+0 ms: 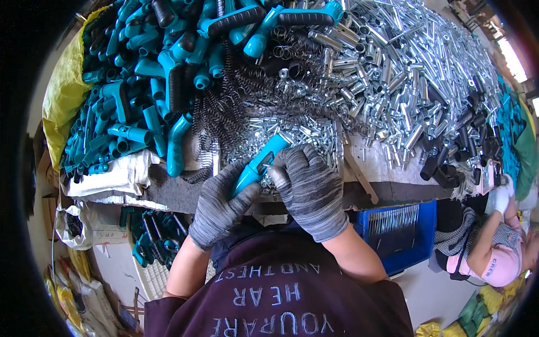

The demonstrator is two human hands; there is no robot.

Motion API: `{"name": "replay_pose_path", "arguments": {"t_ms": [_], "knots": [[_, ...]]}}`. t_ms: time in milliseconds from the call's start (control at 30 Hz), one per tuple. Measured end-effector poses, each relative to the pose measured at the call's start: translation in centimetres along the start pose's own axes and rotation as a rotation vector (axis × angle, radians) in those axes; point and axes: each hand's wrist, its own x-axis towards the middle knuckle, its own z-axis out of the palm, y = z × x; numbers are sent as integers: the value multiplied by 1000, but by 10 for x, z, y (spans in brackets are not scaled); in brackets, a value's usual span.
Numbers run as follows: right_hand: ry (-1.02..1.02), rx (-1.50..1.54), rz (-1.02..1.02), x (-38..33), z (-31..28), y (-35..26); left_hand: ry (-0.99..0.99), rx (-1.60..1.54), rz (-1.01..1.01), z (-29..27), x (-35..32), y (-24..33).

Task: Assembling hardware components, specifically plastic handles and metal tubes, at a manufacturing workbench.

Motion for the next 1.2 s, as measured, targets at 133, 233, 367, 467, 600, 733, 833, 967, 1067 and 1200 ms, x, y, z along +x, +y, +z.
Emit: {"name": "replay_pose_path", "arguments": {"t_ms": [133,233,367,467,600,733,833,967,1067,1200], "knots": [[78,-78,-82,-3,12,3,131,142,139,6,0,3],[125,-69,-137,-2,23,8,202,253,142,11,-2,5],[145,39,-80,-3,26,10,170,231,138,12,-2,5],[139,183,115,-5,21,8,152,151,170,13,0,4],[77,612,414,-9,16,7,81,74,157,11,-1,9],[-67,1227,610,-9,21,10,-76,-205,-30,4,-1,19],[-58,1287,585,-14,27,10,-115,-243,-85,6,4,24],[92,1227,644,-23,25,11,-17,-126,134,21,15,26],[142,1152,626,-20,16,24,-175,-267,-155,9,18,19],[384,1657,855,-11,4,51,86,441,197,-7,33,-1]]}}
